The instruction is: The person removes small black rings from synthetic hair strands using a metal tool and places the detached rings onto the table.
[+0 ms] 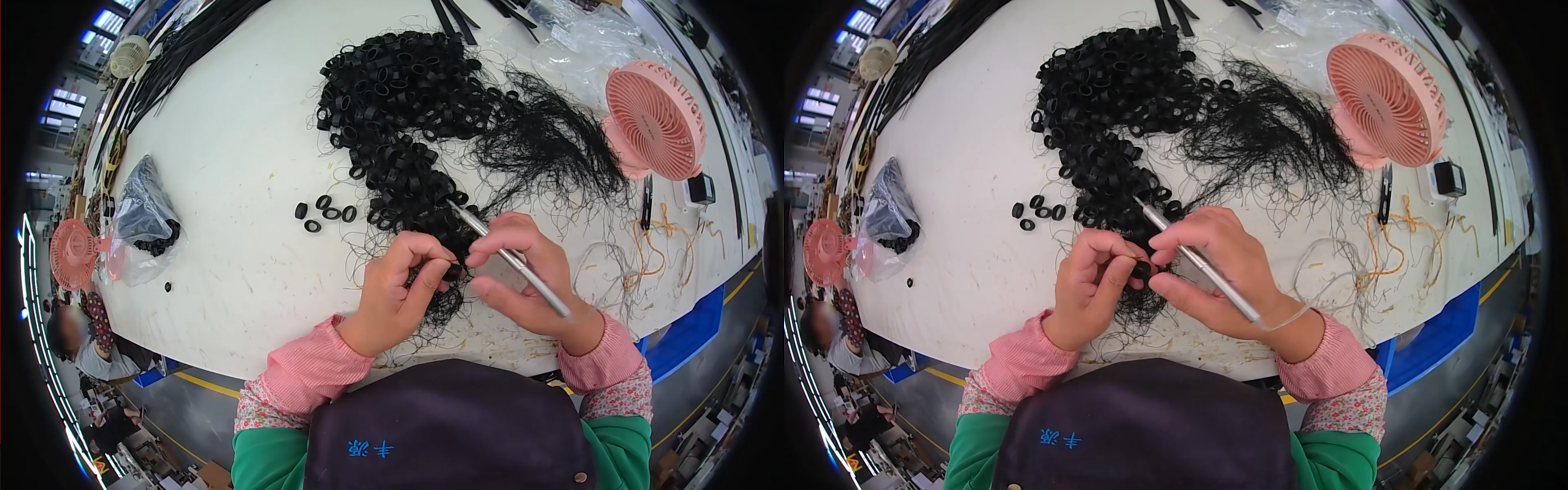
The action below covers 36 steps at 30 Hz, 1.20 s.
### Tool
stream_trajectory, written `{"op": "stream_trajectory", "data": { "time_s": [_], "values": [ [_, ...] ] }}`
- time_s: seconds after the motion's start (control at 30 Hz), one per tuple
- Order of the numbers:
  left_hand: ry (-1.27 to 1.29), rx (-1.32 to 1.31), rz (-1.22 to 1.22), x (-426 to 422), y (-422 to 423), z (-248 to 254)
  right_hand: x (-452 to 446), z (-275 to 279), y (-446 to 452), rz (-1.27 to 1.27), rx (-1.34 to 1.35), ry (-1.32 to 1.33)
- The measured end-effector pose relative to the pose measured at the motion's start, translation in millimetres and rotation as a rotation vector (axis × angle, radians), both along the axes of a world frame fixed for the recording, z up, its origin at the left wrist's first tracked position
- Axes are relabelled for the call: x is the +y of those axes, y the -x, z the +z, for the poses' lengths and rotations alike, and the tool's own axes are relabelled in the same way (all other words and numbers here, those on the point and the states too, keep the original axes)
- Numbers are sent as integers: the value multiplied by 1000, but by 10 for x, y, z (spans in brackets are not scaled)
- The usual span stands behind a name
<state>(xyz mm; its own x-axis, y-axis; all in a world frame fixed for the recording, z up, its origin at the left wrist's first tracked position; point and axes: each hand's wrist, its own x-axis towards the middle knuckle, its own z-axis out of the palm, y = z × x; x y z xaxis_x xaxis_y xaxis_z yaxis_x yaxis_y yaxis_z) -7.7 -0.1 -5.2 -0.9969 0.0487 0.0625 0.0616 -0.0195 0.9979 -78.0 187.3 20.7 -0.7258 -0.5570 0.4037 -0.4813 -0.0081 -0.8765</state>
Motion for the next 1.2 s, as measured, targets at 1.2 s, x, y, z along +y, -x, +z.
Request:
{"op": "stream_trajectory", "data": {
  "time_s": [1.2],
  "values": [
    [-227, -257, -70, -27, 44, 56, -2, -44, 34, -112, 508, -143]
  ]
}}
